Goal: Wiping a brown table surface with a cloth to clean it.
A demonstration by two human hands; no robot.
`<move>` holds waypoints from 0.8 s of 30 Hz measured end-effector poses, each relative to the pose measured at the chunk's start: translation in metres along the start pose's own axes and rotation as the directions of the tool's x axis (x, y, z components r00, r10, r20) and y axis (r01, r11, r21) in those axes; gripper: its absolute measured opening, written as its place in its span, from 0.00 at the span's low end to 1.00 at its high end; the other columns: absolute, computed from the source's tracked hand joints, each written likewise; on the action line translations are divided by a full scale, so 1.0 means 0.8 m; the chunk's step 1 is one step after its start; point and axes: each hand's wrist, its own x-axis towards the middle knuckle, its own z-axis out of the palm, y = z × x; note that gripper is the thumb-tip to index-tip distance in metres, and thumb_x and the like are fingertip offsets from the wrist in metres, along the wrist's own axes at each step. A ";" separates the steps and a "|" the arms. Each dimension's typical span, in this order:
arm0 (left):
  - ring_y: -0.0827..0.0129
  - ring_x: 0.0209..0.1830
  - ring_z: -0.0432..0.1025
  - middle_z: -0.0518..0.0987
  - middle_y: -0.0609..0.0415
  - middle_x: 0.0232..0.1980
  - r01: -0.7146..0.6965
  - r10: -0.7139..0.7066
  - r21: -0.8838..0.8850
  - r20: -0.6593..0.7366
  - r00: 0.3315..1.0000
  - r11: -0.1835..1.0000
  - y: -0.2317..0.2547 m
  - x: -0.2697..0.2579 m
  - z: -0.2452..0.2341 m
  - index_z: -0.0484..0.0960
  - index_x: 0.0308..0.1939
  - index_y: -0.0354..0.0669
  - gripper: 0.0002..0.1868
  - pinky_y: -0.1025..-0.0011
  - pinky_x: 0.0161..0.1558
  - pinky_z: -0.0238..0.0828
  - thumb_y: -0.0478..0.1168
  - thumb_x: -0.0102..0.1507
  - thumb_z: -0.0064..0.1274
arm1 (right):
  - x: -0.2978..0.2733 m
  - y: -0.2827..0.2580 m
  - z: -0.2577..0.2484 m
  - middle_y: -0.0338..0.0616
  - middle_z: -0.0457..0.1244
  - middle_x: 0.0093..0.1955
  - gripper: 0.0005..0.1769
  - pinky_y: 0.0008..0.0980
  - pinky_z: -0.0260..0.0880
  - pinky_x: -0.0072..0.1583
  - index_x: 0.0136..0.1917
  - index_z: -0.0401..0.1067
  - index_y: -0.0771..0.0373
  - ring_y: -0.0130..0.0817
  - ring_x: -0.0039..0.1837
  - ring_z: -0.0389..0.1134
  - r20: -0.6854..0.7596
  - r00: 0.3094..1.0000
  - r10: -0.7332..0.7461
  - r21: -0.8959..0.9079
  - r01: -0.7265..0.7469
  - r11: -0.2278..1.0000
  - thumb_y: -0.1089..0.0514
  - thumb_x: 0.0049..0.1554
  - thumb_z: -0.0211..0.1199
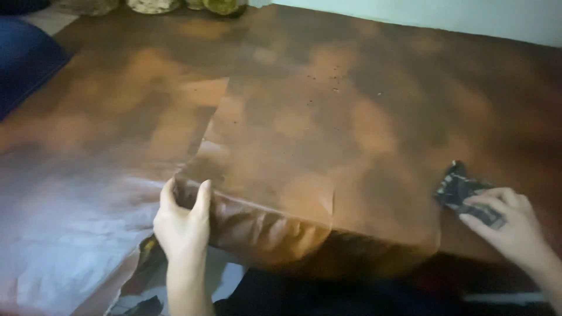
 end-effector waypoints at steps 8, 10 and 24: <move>0.60 0.59 0.76 0.85 0.61 0.57 -0.061 0.063 -0.054 0.037 0.997 0.997 -0.009 0.023 -0.004 0.80 0.57 0.64 0.19 0.64 0.60 0.67 0.45 0.62 0.56 | 0.097 -0.185 0.014 0.33 0.66 0.57 0.19 0.39 0.61 0.64 0.51 0.81 0.38 0.37 0.60 0.67 0.034 0.932 -0.362 0.289 0.338 0.896 0.42 0.45 0.74; 0.61 0.57 0.77 0.85 0.63 0.55 -0.059 0.061 -0.031 0.068 0.996 0.998 -0.013 0.027 0.001 0.81 0.56 0.64 0.18 0.64 0.59 0.67 0.45 0.62 0.56 | 0.116 -0.216 0.016 0.34 0.65 0.56 0.18 0.40 0.62 0.63 0.51 0.80 0.39 0.39 0.59 0.66 0.058 0.912 -0.405 0.314 0.368 0.875 0.40 0.47 0.73; 0.52 0.44 0.74 0.77 0.51 0.43 -0.437 0.502 0.260 -0.304 0.810 0.861 -0.060 0.002 0.047 0.80 0.54 0.46 0.12 0.59 0.44 0.72 0.41 0.68 0.52 | 0.177 -0.324 0.053 0.34 0.64 0.56 0.19 0.42 0.61 0.65 0.54 0.80 0.41 0.40 0.60 0.66 0.052 0.820 -0.570 0.413 0.502 0.760 0.42 0.48 0.73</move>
